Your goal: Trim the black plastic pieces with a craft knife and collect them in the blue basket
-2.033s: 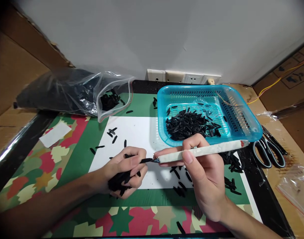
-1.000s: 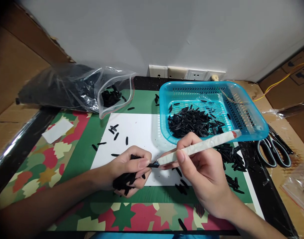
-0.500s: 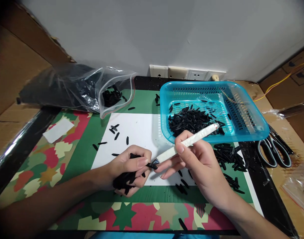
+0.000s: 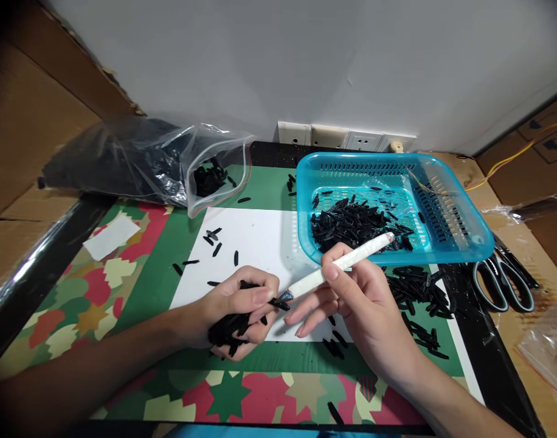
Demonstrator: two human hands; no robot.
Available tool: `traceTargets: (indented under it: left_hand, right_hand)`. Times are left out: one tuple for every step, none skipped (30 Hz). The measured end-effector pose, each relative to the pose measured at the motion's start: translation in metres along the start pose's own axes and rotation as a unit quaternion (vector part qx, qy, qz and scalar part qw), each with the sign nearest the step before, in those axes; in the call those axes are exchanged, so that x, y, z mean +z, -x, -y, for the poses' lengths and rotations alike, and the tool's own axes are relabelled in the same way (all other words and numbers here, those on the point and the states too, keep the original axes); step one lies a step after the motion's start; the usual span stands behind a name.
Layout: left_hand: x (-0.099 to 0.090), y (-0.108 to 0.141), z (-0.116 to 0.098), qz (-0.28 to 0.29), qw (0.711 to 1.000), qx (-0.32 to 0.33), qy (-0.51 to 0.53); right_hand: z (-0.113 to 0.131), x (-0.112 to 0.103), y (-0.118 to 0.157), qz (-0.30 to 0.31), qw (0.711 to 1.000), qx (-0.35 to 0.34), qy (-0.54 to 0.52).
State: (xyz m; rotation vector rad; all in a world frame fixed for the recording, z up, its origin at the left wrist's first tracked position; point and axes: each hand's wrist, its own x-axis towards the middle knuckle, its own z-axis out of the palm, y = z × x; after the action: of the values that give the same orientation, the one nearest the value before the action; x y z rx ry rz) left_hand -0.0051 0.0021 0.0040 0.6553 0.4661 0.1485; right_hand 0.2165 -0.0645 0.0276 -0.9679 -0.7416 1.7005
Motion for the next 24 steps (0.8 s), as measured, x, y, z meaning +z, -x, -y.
traceTargets:
  left_hand:
    - [0.000, 0.000, 0.000, 0.001, 1.000, 0.001, 0.002]
    - [0.000, 0.000, 0.000, 0.003, 1.000, 0.002, 0.004]
    - [-0.001, 0.000, 0.000, 0.006, 1.000, 0.003, 0.005]
    - [-0.001, -0.001, 0.001, 0.007, 1.000, 0.002, 0.005]
    - [-0.001, -0.001, 0.001, 0.007, 1.000, 0.002, 0.005]
    - [-0.001, -0.001, 0.001, 0.005, 1.000, 0.002, 0.005]
    - [-0.001, -0.001, 0.001, 0.003, 1.000, 0.001, 0.004]
    - [-0.001, -0.001, 0.001, -0.001, 1.000, 0.002, 0.003]
    - [-0.001, -0.001, 0.001, -0.005, 1.000, 0.003, 0.002]
    - [-0.001, 0.000, 0.001, -0.005, 1.000, 0.003, 0.001]
    - [-0.001, 0.000, 0.001, -0.006, 1.000, 0.003, 0.000]
    - [0.000, 0.000, 0.001, -0.006, 1.000, 0.004, -0.001]
    - [0.000, 0.000, 0.001, -0.005, 1.000, 0.005, -0.002]
    - [0.000, 0.001, 0.001, -0.003, 1.000, 0.006, -0.001]
    - [0.000, 0.001, 0.000, -0.001, 1.000, 0.007, 0.002]
    - [0.000, 0.001, 0.000, 0.001, 1.000, 0.008, 0.004]
    - [0.001, 0.001, -0.001, 0.004, 1.000, 0.008, 0.007]
    - [0.001, 0.001, -0.001, 0.007, 1.000, 0.007, 0.010]
    - [0.001, 0.000, -0.001, 0.009, 1.000, 0.006, 0.013]
    - [0.000, 0.000, -0.002, 0.010, 1.000, 0.006, 0.014]
    - [0.000, 0.000, -0.002, 0.010, 1.000, 0.006, 0.013]
    - [0.000, 0.000, -0.002, 0.011, 1.000, 0.007, 0.013]
    - [0.000, -0.001, -0.002, 0.012, 1.000, 0.008, 0.013]
    - [0.000, -0.001, -0.003, 0.013, 1.000, 0.009, 0.013]
  right_hand:
    - [0.000, 0.000, 0.000, 0.004, 1.000, 0.002, -0.010]
    - [0.000, 0.001, 0.001, 0.009, 1.000, 0.003, -0.019]
    - [0.000, 0.001, 0.001, 0.011, 1.000, 0.005, -0.026]
    - [0.000, 0.002, 0.001, 0.011, 0.999, 0.007, -0.032]
    - [0.000, 0.003, 0.000, 0.010, 0.999, 0.008, -0.036]
    - [0.000, 0.003, 0.000, 0.009, 0.999, 0.011, -0.039]
    - [0.000, 0.003, 0.000, 0.009, 0.999, 0.014, -0.041]
    - [0.000, 0.004, -0.001, 0.009, 0.999, 0.019, -0.043]
    - [0.000, 0.004, -0.001, 0.010, 0.999, 0.023, -0.045]
    - [0.001, 0.003, -0.002, 0.012, 0.998, 0.026, -0.047]
    - [0.001, 0.003, -0.002, 0.014, 0.998, 0.030, -0.048]
    - [0.001, 0.003, -0.002, 0.017, 0.998, 0.033, -0.049]
    - [0.001, 0.003, -0.002, 0.019, 0.998, 0.035, -0.049]
    - [0.001, 0.002, -0.002, 0.019, 0.998, 0.037, -0.048]
    - [0.001, 0.002, -0.002, 0.018, 0.998, 0.040, -0.046]
    - [0.001, 0.002, -0.001, 0.016, 0.998, 0.042, -0.045]
    - [0.002, 0.002, -0.001, 0.013, 0.998, 0.043, -0.044]
    - [0.002, 0.002, -0.001, 0.011, 0.998, 0.045, -0.044]
    - [0.002, 0.002, 0.000, 0.009, 0.998, 0.045, -0.044]
    - [0.003, 0.003, 0.001, 0.007, 0.998, 0.044, -0.043]
    - [0.004, 0.003, 0.002, 0.004, 0.998, 0.037, -0.040]
    - [0.006, 0.003, 0.003, 0.000, 0.999, 0.025, -0.037]
    - [0.008, 0.003, 0.004, -0.003, 0.999, 0.008, -0.033]
    - [0.010, 0.003, 0.005, -0.006, 1.000, -0.012, -0.029]
